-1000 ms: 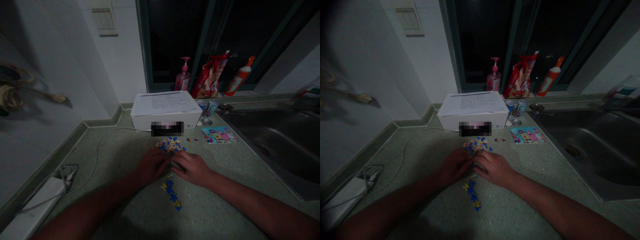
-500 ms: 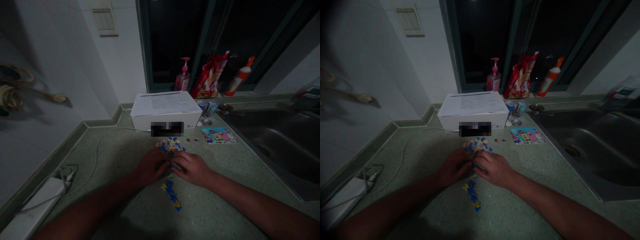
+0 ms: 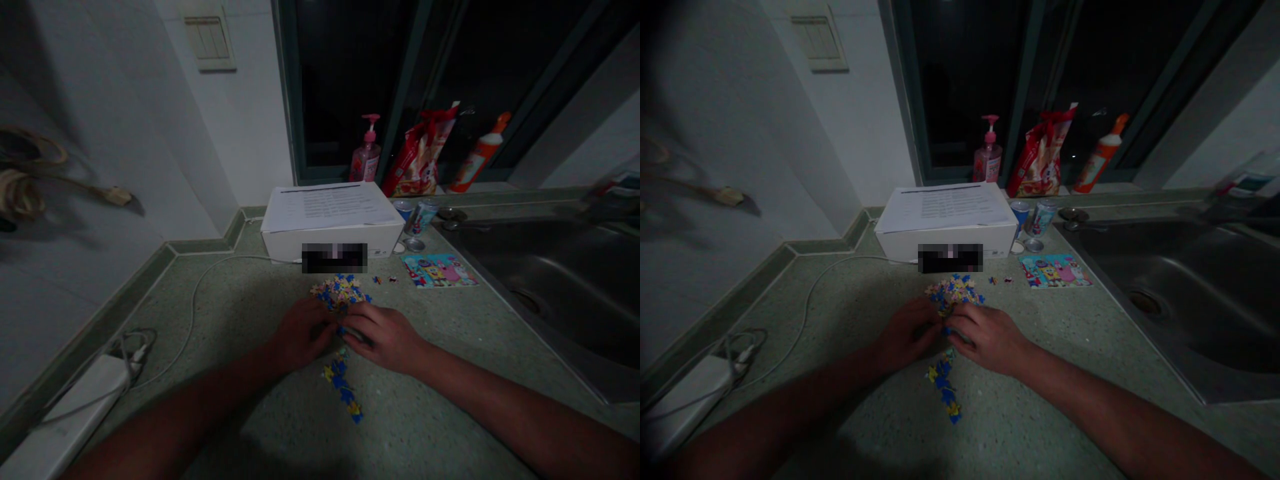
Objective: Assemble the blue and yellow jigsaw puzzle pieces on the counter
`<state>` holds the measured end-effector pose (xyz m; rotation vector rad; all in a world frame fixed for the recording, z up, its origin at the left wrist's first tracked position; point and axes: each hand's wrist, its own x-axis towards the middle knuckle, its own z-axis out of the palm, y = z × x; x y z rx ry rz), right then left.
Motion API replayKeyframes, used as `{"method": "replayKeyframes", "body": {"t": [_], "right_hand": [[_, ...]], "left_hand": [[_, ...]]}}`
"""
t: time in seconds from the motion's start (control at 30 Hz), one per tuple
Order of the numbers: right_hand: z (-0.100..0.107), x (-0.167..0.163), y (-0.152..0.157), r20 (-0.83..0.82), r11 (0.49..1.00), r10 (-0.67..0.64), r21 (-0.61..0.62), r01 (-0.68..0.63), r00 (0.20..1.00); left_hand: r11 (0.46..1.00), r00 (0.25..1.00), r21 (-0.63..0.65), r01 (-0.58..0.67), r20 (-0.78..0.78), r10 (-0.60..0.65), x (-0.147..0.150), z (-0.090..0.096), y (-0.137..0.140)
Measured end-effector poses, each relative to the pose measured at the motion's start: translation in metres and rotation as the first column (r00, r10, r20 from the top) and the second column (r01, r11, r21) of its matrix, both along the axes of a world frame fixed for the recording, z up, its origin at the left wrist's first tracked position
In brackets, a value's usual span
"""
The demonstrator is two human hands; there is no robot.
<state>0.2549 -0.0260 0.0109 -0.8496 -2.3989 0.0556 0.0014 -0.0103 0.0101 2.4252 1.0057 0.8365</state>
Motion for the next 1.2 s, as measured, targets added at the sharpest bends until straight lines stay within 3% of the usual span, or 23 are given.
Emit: {"method": "replayKeyframes", "body": {"t": [0.13, 0.27, 0.5, 0.97, 1.2], "right_hand": [[-0.001, 0.000, 0.002, -0.036, 0.999, -0.033, -0.017, 0.032, 0.999], [0.000, 0.002, 0.005, -0.119, 0.992, -0.117, -0.057, 0.111, 0.986], [0.001, 0.007, 0.008, -0.187, 0.967, -0.250, -0.099, 0.235, 0.950], [0.003, 0.010, 0.011, -0.172, 0.958, -0.287, -0.056, 0.281, 0.942], [0.005, 0.035, 0.029, -0.032, 0.871, -0.482, -0.124, 0.475, 0.876]], "left_hand": [[1.000, 0.999, -0.009, 0.004, 0.041, -0.003, 0.001, 0.002, 0.001], [0.995, 0.994, -0.042, -0.087, 0.056, 0.089, -0.002, 0.000, 0.005], [0.984, 0.984, 0.040, -0.174, -0.038, 0.175, -0.008, -0.005, 0.014], [0.982, 0.976, 0.077, -0.172, -0.123, 0.181, -0.006, -0.006, 0.013], [0.983, 0.970, 0.112, -0.143, -0.181, 0.161, -0.005, -0.007, 0.011]]}}
